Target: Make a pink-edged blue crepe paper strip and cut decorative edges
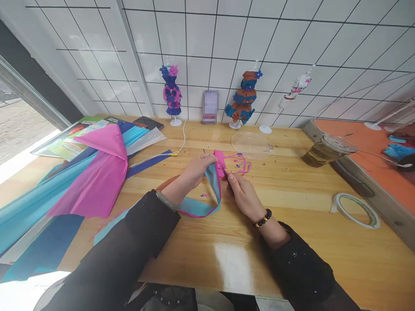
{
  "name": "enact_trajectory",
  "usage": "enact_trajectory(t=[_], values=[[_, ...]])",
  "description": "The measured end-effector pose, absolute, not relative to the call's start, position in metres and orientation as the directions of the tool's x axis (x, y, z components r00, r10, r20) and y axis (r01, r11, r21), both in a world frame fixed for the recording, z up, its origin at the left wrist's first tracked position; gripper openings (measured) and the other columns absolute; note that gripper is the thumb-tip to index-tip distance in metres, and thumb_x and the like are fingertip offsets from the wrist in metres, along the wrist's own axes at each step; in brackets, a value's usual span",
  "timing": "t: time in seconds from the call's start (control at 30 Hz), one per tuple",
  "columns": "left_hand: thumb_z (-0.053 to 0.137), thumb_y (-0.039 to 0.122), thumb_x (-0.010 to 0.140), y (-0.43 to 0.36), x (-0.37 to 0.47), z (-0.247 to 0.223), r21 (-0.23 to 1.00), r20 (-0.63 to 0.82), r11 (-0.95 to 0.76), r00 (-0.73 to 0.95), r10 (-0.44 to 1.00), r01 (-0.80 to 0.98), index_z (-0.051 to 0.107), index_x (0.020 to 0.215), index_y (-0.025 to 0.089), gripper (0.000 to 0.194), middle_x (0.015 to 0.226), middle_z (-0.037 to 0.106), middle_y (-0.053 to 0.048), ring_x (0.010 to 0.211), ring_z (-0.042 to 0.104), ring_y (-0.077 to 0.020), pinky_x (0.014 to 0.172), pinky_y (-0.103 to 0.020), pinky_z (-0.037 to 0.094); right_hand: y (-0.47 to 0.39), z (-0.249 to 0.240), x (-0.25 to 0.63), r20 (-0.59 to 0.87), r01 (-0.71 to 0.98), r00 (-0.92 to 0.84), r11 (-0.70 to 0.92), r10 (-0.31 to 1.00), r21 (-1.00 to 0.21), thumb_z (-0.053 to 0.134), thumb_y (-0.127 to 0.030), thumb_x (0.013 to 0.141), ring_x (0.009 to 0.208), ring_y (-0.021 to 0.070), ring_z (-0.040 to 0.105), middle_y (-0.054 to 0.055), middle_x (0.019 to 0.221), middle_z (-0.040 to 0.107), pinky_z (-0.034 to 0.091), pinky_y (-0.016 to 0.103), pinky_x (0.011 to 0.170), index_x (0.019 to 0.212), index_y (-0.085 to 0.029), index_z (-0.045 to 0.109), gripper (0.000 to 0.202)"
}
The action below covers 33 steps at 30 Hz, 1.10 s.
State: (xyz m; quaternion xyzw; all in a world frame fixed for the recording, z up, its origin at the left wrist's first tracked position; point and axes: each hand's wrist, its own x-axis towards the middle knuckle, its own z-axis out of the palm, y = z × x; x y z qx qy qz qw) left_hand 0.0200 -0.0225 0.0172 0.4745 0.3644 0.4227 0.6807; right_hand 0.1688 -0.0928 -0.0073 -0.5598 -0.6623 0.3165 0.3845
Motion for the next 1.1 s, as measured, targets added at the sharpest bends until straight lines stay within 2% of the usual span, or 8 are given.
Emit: enact_trajectory(t=[0.13,0.23,0.3,0.47,0.7,0.8,0.9,1.1], values=[[0.059,0.025,0.072,-0.021,0.018,0.019,0.933,-0.157,0.272,0.411,0.898,-0.238,0.055,0.065,0.013,0.015,0.058,0.053,0.002,0.053,0.047,-0.0072,0.056,-0.022,0.037,-0.090,-0.004,0.169,0.008,0.275,-0.024,0.014,1.000,-0.961,0.031,-0.055,0.085,0.038,0.0084,0.036,-0.003,0.044,0.042,0.027,0.022,0.038,0.059,-0.018,0.047,0.047],[0.060,0.027,0.073,-0.021,0.016,0.018,0.926,-0.164,0.297,0.460,0.873,-0.233,0.056,0.068,0.012,0.017,0.061,0.055,0.001,0.054,0.049,-0.0069,0.059,-0.022,0.039,-0.089,0.003,0.170,-0.108,0.077,0.068,-0.113,0.992,-0.991,0.031,-0.059,0.083,0.033,0.0064,0.035,-0.003,0.045,0.043,0.022,0.020,0.032,0.061,-0.018,0.046,0.049],[0.062,0.028,0.072,-0.020,0.016,0.017,0.928,-0.163,0.304,0.501,0.850,-0.213,0.056,0.071,0.012,0.018,0.062,0.056,0.000,0.056,0.050,-0.0073,0.061,-0.023,0.040,-0.090,0.007,0.170,-0.094,0.007,0.118,-0.095,0.989,-0.995,0.033,-0.059,0.082,0.033,0.0060,0.035,-0.004,0.046,0.045,0.023,0.020,0.032,0.063,-0.018,0.047,0.047],[0.065,0.026,0.068,-0.022,0.015,0.017,0.969,-0.140,0.225,0.517,0.844,-0.106,0.057,0.074,0.011,0.018,0.065,0.057,0.000,0.057,0.051,-0.0075,0.063,-0.024,0.039,-0.096,0.010,0.166,0.050,0.141,-0.004,0.050,0.999,-0.989,0.033,-0.056,0.084,0.035,0.0075,0.038,-0.002,0.042,0.045,0.029,0.021,0.036,0.059,-0.018,0.048,0.048],[0.067,0.023,0.063,-0.022,0.014,0.017,0.994,-0.082,0.106,0.480,0.874,-0.024,0.058,0.071,0.012,0.016,0.065,0.056,0.002,0.058,0.050,-0.0068,0.063,-0.022,0.038,-0.094,0.006,0.167,0.032,0.185,0.038,0.025,0.999,-0.982,0.033,-0.056,0.085,0.034,0.0077,0.037,-0.003,0.043,0.044,0.028,0.022,0.034,0.066,-0.018,0.052,0.047],[0.068,0.024,0.062,-0.023,0.013,0.018,0.990,-0.123,0.143,0.497,0.859,-0.003,0.058,0.072,0.012,0.018,0.065,0.056,0.001,0.058,0.050,-0.0075,0.062,-0.023,0.039,-0.090,0.004,0.172,0.015,0.112,0.126,0.001,0.992,-0.994,0.031,-0.059,0.084,0.034,0.0069,0.038,-0.003,0.046,0.048,0.028,0.021,0.035,0.078,-0.017,0.056,0.049],[0.067,0.028,0.064,-0.024,0.013,0.019,0.984,-0.162,0.180,0.526,0.835,0.017,0.057,0.073,0.013,0.020,0.064,0.055,0.001,0.057,0.050,-0.0079,0.061,-0.023,0.039,-0.086,0.003,0.177,-0.063,-0.060,0.160,-0.054,0.985,-0.997,0.030,-0.063,0.081,0.034,0.0065,0.039,-0.003,0.050,0.052,0.028,0.020,0.034,0.089,-0.018,0.057,0.053],[0.066,0.034,0.067,-0.024,0.012,0.020,0.994,-0.080,0.108,0.497,0.864,-0.027,0.055,0.077,0.013,0.026,0.070,0.057,0.000,0.064,0.053,-0.0091,0.065,-0.024,0.041,-0.084,0.005,0.177,-0.226,-0.265,0.003,-0.217,0.974,-0.940,0.039,-0.063,0.078,0.031,0.0051,0.038,-0.004,0.046,0.050,0.026,0.018,0.032,0.088,-0.016,0.059,0.051]])
